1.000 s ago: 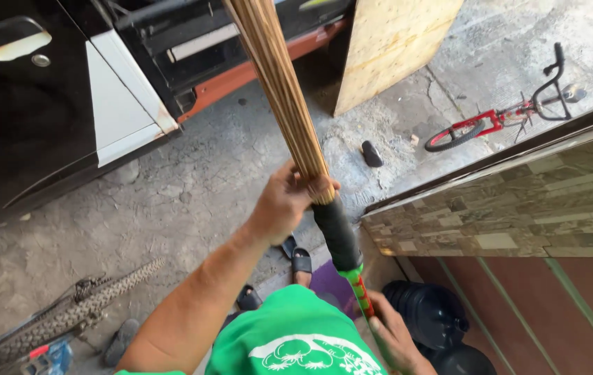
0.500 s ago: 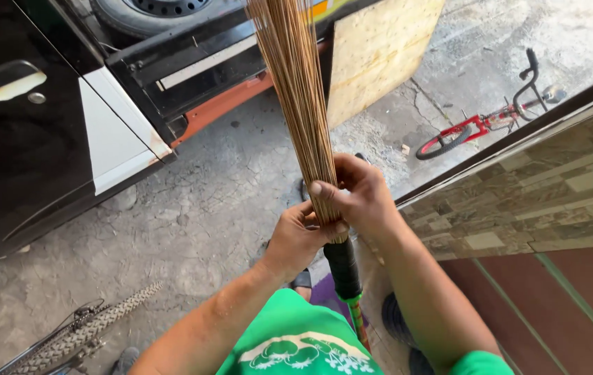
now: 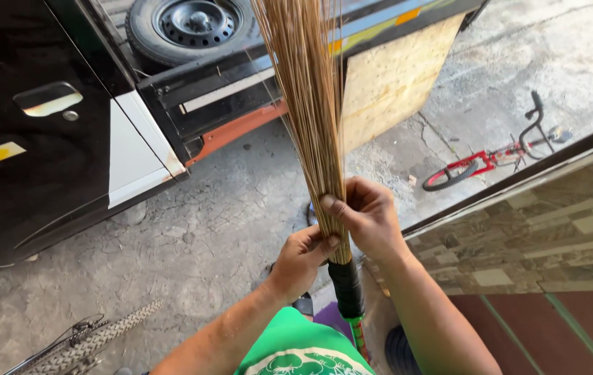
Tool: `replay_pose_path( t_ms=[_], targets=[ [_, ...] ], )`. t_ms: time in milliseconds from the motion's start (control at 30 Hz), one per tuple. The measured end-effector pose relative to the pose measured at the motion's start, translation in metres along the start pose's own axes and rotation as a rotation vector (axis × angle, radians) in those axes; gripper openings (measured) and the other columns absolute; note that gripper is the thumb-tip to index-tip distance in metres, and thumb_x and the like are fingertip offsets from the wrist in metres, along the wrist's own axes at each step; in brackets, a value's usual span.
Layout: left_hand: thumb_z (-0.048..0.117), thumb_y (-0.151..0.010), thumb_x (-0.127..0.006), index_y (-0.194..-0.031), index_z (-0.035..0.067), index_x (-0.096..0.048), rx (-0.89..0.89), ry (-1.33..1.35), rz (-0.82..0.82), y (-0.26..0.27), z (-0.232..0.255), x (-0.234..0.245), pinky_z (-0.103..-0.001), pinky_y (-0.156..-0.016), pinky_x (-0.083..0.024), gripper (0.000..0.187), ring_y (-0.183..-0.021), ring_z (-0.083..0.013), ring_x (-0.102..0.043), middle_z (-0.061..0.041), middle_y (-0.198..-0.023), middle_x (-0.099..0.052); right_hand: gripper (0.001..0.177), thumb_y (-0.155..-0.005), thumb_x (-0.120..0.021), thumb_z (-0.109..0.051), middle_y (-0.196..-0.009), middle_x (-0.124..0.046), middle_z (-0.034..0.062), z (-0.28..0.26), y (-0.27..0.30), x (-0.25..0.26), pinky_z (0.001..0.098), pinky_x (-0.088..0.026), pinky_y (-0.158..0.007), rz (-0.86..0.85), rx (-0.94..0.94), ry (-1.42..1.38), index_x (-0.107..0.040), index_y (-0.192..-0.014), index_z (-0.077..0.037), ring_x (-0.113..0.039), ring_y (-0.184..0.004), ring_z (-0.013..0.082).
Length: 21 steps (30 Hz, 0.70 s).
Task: Repairing a broom by wrapping tape and securing the bristles to the handle.
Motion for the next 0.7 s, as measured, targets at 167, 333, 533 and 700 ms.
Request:
replay_pose_path(
  t_ms=[167,333,533,700],
  targets=[
    [0.015,-0.090,-0.074,-0.114,0.007,-0.066,-0.159,-0.133,0.185,-0.008,0.088,-0.028,-0.024,-0.081,-0.057,0.026,-0.092,-0.0056,-0.069,0.002,-0.102,-0.072,0.013,-0.092,-0.077,-0.009,-0.078,-0.068,-0.0005,0.018,0.003,0.002,0.0228,-0.048,-0.061,-0.022,0.005,0.103,-0.067,-0.092,-0.001,-0.058,-0.070,0.0038],
    [0.012,-0.090,-0.079,-0.101,0.001,-0.071,-0.287,-0.512,0.270,-0.021,0.094,-0.005,-0.026,-0.067,-0.059,0.018,-0.078,-0.0093,-0.072,-0.004,-0.087,-0.076,0.013,-0.089,-0.073,-0.009,-0.086,-0.072,0.0002,0.020,0.008,-0.003,0.0220,-0.054,-0.070,-0.054,-0.030,0.003,-0.065,-0.098,-0.004,-0.065,-0.079,0.0044],
    [0.012,-0.091,-0.077,-0.105,0.004,-0.073,-0.282,-0.418,0.231,-0.022,0.117,-0.001,-0.024,-0.062,-0.055,0.017,-0.072,-0.0061,-0.066,-0.001,-0.085,-0.075,0.011,-0.092,-0.074,-0.005,-0.091,-0.073,0.0025,0.010,0.005,0.012,0.0249,-0.054,-0.074,0.047,0.042,-0.029,-0.067,-0.099,0.000,-0.066,-0.083,0.0067],
    [0.017,-0.089,-0.080,-0.095,0.000,-0.073,-0.206,-0.472,0.358,-0.019,0.108,0.034,-0.027,-0.055,-0.056,0.019,-0.064,-0.0090,-0.067,-0.004,-0.078,-0.075,0.012,-0.099,-0.077,-0.004,-0.086,-0.069,0.0051,0.041,0.004,0.052,0.0264,-0.048,-0.068,0.167,0.110,0.009,-0.068,-0.096,0.004,-0.061,-0.076,0.0091]
  ],
)
Point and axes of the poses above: each hand's wrist, its own y-axis away from the middle knuckle, its own x-axis out of the back of the hand, z = x × y, the point moved 2 cm from there along -y, towards the middle knuckle
